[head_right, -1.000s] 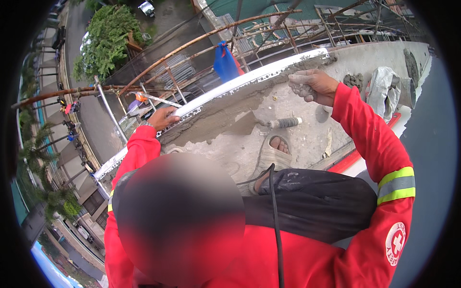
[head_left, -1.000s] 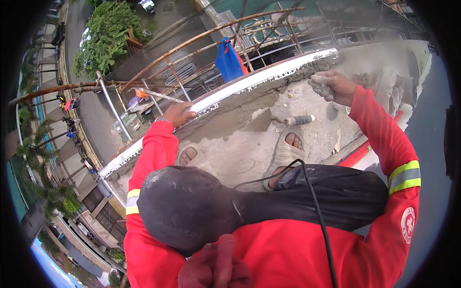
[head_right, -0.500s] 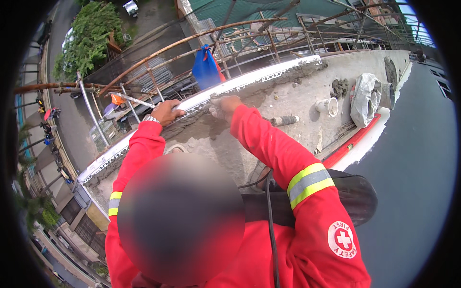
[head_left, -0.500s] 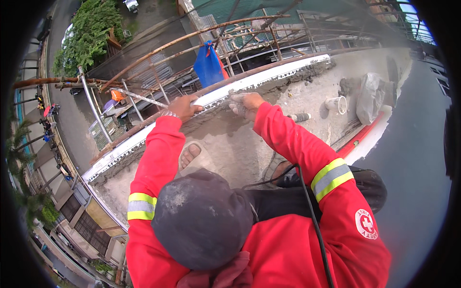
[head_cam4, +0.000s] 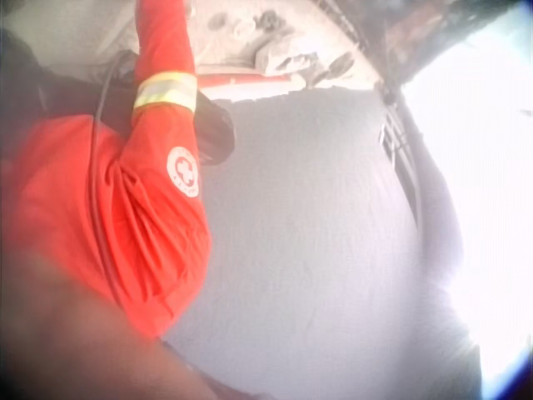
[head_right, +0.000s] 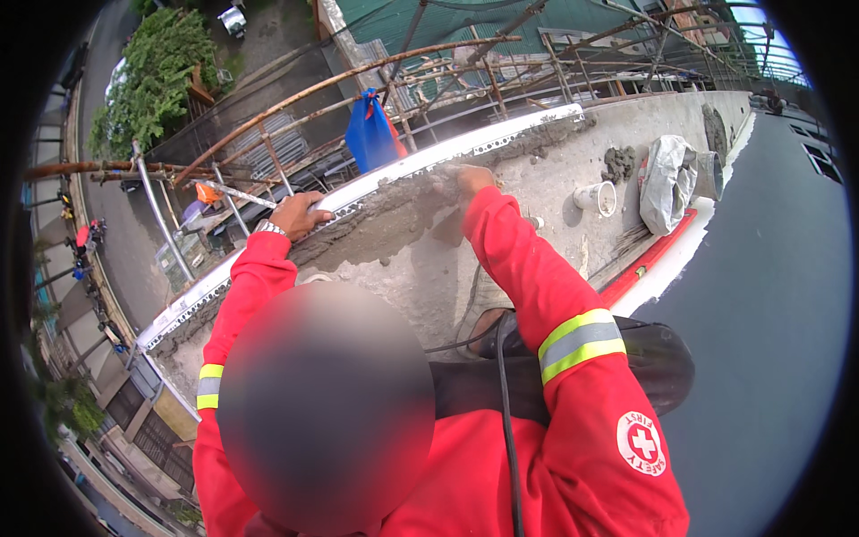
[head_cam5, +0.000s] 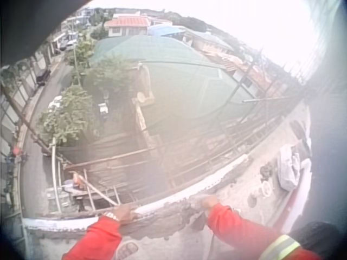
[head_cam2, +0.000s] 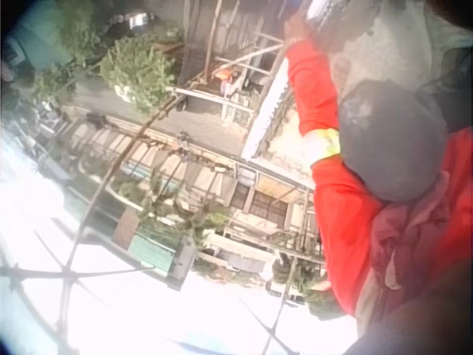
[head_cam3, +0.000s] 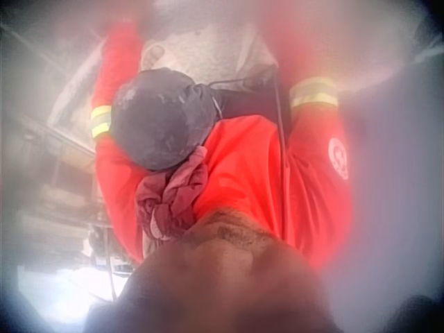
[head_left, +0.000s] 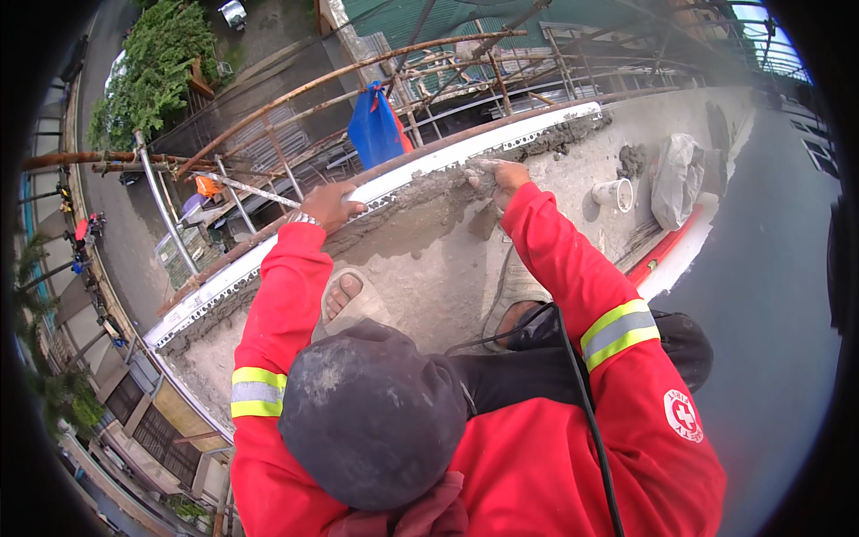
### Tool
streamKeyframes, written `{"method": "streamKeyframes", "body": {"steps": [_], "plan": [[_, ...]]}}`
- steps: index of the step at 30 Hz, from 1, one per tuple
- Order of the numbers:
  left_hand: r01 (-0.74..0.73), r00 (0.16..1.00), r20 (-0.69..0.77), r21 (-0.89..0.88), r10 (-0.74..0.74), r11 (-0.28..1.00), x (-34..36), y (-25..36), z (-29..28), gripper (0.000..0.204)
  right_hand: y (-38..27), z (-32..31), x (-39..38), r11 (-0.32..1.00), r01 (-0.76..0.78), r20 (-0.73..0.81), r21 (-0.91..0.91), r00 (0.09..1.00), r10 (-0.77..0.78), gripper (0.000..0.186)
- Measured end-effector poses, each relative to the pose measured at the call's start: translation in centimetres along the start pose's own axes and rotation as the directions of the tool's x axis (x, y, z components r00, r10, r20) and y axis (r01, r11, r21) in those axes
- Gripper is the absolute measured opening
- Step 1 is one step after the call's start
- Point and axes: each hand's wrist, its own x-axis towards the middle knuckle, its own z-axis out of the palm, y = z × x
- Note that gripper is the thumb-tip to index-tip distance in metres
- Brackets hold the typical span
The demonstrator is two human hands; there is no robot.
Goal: The person applies wet cement along a linear edge on a rooftop using a trowel and hand, smoothing and leveling the material. They repeatedly scoop cement, spread it along the edge, and adjust the placement to maintain a consistent line.
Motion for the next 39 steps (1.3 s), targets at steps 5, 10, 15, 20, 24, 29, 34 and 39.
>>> {"method": "streamKeyframes", "body": {"steps": [5,10,15,20,24,29,34,39], "plan": [[-0.044,0.999,-0.023,0.028,0.045,0.999,-0.2,0.3,-0.2,0.042,2.7,3.4,-1.2,0.997,-0.080,0.028,0.011,0.996,0.079,0.021],[-0.073,0.995,-0.056,0.075,0.077,0.995,-0.1,0.0,0.1,0.039,1.3,0.1,0.7,0.997,-0.006,-0.063,0.074,0.998,0.011,0.021],[-0.076,0.995,-0.062,0.047,0.079,0.996,-0.1,-0.2,0.3,0.037,-2.7,-5.1,2.9,0.975,0.102,-0.227,0.200,0.972,-0.055,0.021],[-0.060,0.998,-0.030,0.053,0.062,0.997,-0.2,0.1,-0.1,0.036,-1.3,-4.2,3.0,0.989,0.082,-0.141,0.124,0.988,-0.065,0.021],[-0.049,0.999,-0.011,0.030,0.049,0.998,-0.3,0.4,-0.3,0.036,-1.1,-3.7,3.5,0.990,0.093,-0.121,0.102,0.989,-0.081,0.021],[-0.027,1.000,-0.012,0.021,0.027,0.999,-0.4,0.5,-0.3,0.037,-5.0,-7.2,4.8,0.970,0.162,-0.286,0.183,0.952,-0.105,0.020],[0.015,1.000,0.020,0.012,-0.015,1.000,-0.3,0.6,-0.5,0.043,-4.5,-7.1,4.3,0.986,0.135,-0.167,0.099,0.979,-0.117,0.020],[-0.090,0.995,-0.040,0.061,0.093,0.994,0.0,-0.3,-0.2,0.041,0.8,-0.9,1.2,0.989,0.064,-0.047,0.137,0.997,-0.058,0.020]]}}
